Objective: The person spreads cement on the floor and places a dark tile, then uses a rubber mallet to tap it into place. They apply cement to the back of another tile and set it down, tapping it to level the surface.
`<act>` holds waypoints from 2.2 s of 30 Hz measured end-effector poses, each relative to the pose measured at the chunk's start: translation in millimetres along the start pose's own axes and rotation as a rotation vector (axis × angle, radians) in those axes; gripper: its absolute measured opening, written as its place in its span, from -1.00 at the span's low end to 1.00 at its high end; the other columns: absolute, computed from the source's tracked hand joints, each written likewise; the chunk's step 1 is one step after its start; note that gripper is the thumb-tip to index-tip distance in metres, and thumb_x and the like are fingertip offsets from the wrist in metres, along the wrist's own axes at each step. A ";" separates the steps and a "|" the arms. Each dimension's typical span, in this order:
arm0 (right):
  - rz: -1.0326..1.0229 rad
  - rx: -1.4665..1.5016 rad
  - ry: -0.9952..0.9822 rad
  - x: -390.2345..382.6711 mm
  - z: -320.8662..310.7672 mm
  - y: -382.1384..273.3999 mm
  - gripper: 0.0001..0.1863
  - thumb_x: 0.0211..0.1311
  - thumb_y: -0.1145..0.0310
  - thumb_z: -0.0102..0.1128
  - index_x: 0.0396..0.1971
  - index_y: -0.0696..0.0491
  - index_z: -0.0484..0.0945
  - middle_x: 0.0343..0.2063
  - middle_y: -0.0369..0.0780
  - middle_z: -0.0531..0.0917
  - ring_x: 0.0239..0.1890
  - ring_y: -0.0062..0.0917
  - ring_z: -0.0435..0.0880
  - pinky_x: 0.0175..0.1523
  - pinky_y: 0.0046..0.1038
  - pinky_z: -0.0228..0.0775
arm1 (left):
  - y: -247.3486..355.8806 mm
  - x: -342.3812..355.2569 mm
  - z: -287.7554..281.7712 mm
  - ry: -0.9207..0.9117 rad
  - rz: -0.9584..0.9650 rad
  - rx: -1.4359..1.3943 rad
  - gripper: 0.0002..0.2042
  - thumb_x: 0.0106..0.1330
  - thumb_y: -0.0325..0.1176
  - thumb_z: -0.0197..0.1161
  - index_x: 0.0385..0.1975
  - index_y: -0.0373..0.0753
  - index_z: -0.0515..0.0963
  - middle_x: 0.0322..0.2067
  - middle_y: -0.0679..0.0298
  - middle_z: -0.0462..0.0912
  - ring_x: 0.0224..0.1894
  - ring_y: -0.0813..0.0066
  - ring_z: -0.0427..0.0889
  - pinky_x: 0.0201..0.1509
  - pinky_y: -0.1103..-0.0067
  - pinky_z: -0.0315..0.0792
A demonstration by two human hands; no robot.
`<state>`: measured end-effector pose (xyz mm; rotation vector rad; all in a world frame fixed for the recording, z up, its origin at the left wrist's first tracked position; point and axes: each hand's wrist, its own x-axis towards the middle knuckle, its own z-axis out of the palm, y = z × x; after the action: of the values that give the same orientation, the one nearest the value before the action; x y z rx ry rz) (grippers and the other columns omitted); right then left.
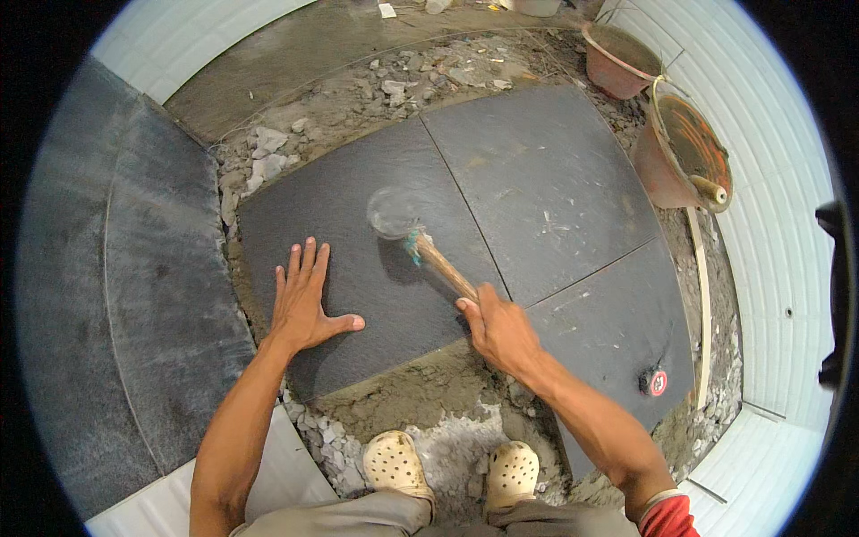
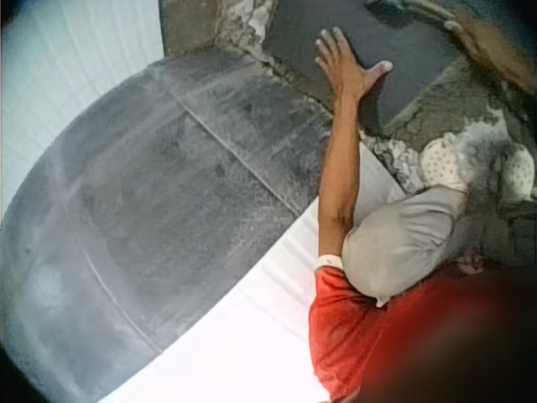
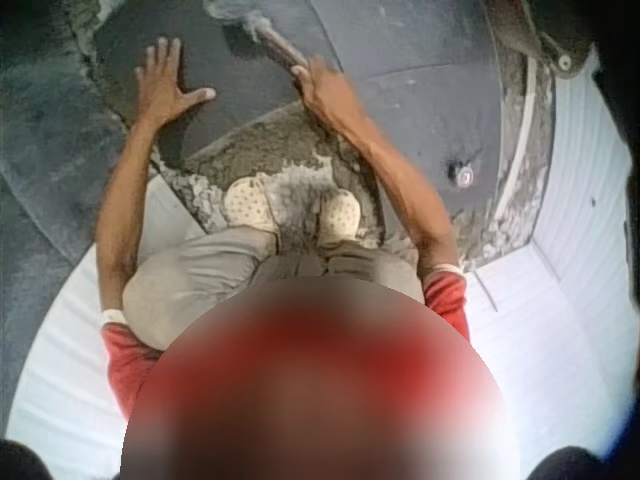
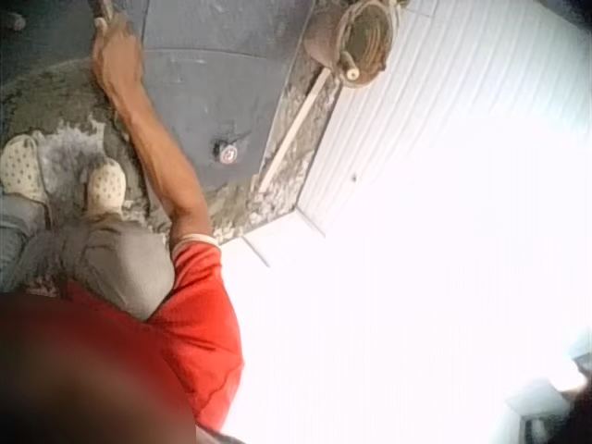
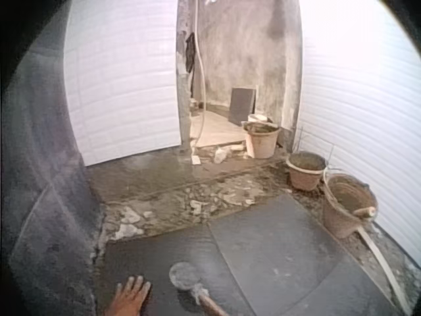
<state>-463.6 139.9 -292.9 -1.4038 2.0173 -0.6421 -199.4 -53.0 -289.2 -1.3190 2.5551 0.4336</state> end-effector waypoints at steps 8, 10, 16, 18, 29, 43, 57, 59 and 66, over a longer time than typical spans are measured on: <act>0.032 -0.048 0.006 9.2 3.1 -2.6 -0.64 0.55 0.15 0.00 -0.24 0.21 0.34 -0.57 0.18 0.63 -0.50 0.20 0.64 -0.39 0.09 0.47 | -10.6 1.6 8.3 0.015 0.038 -0.006 0.48 -0.39 0.62 0.42 0.57 -0.15 -0.05 0.58 0.00 -0.16 0.62 -0.03 -0.29 0.60 -0.09 -0.26; 0.074 -0.084 -0.018 9.5 1.9 -1.4 -0.64 0.55 0.15 0.01 -0.25 0.21 0.34 -0.58 0.18 0.62 -0.50 0.20 0.64 -0.39 0.08 0.47 | -12.0 3.3 9.2 0.021 0.045 0.002 0.49 -0.40 0.65 0.38 0.57 -0.16 -0.06 0.58 -0.02 -0.17 0.62 -0.06 -0.28 0.59 -0.10 -0.26; -0.021 -0.089 0.038 7.0 -0.2 -1.3 -0.62 0.55 0.14 0.01 -0.27 0.21 0.35 -0.56 0.16 0.63 -0.48 0.17 0.65 -0.39 0.05 0.49 | -11.3 3.9 8.9 0.011 0.036 0.006 0.50 -0.39 0.64 0.40 0.58 -0.17 -0.08 0.58 -0.04 -0.18 0.62 -0.08 -0.28 0.59 -0.10 -0.25; 0.002 -0.129 -0.001 6.9 1.0 -3.0 -0.61 0.56 0.12 -0.01 -0.26 0.21 0.35 -0.54 0.15 0.64 -0.47 0.15 0.66 -0.38 0.04 0.50 | -9.6 3.3 7.1 0.002 0.027 0.003 0.48 -0.37 0.59 0.45 0.58 -0.18 -0.08 0.58 -0.02 -0.18 0.62 -0.05 -0.28 0.59 -0.08 -0.25; 0.113 0.145 -0.152 -27.8 0.9 -6.9 -0.52 0.60 0.01 -0.12 -0.24 0.22 0.38 -0.60 0.06 0.60 -0.56 -0.02 0.63 -0.39 -0.01 0.46 | -5.9 3.2 5.2 0.008 0.026 0.037 0.39 -0.25 0.45 0.51 0.57 -0.19 -0.05 0.59 -0.02 -0.17 0.62 -0.04 -0.26 0.59 -0.07 -0.24; 0.129 0.513 -0.004 -54.8 35.0 -4.4 -0.50 0.59 0.03 -0.10 -0.28 0.26 0.41 -0.63 0.07 0.53 -0.57 0.01 0.54 -0.38 -0.02 0.32 | -12.9 2.7 14.6 0.075 0.083 0.023 0.36 -0.20 0.49 0.45 0.58 -0.12 -0.07 0.59 0.02 -0.17 0.62 -0.06 -0.25 0.56 -0.14 -0.23; 0.120 0.401 -0.096 -59.1 27.8 -4.7 -0.56 0.59 0.11 -0.07 -0.29 0.24 0.39 -0.69 -0.01 0.52 -0.66 -0.15 0.53 -0.50 -0.10 0.30 | -10.5 1.6 15.8 0.043 0.067 0.031 0.38 -0.24 0.45 0.51 0.58 -0.16 -0.05 0.59 -0.03 -0.17 0.62 -0.09 -0.26 0.57 -0.14 -0.23; 0.157 0.450 -0.128 -58.1 28.8 -3.9 -0.56 0.57 0.06 -0.05 -0.28 0.20 0.39 -0.64 0.01 0.54 -0.60 -0.11 0.55 -0.42 -0.02 0.30 | -12.7 1.7 17.2 0.048 0.085 0.062 0.37 -0.20 0.54 0.41 0.58 -0.12 -0.08 0.59 0.00 -0.19 0.62 -0.08 -0.27 0.56 -0.16 -0.24; 0.120 0.376 -0.131 -55.6 27.0 -5.5 -0.54 0.59 0.10 -0.08 -0.29 0.28 0.39 -0.68 0.01 0.53 -0.68 -0.12 0.52 -0.48 -0.07 0.34 | -17.4 3.0 22.5 0.066 0.093 0.091 0.39 -0.22 0.60 0.35 0.59 -0.11 -0.10 0.59 0.01 -0.20 0.62 -0.07 -0.28 0.56 -0.16 -0.25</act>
<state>-426.1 189.1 -297.4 -1.0666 1.7527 -0.8050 -185.2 -56.6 -313.8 -1.2058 2.6641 0.2918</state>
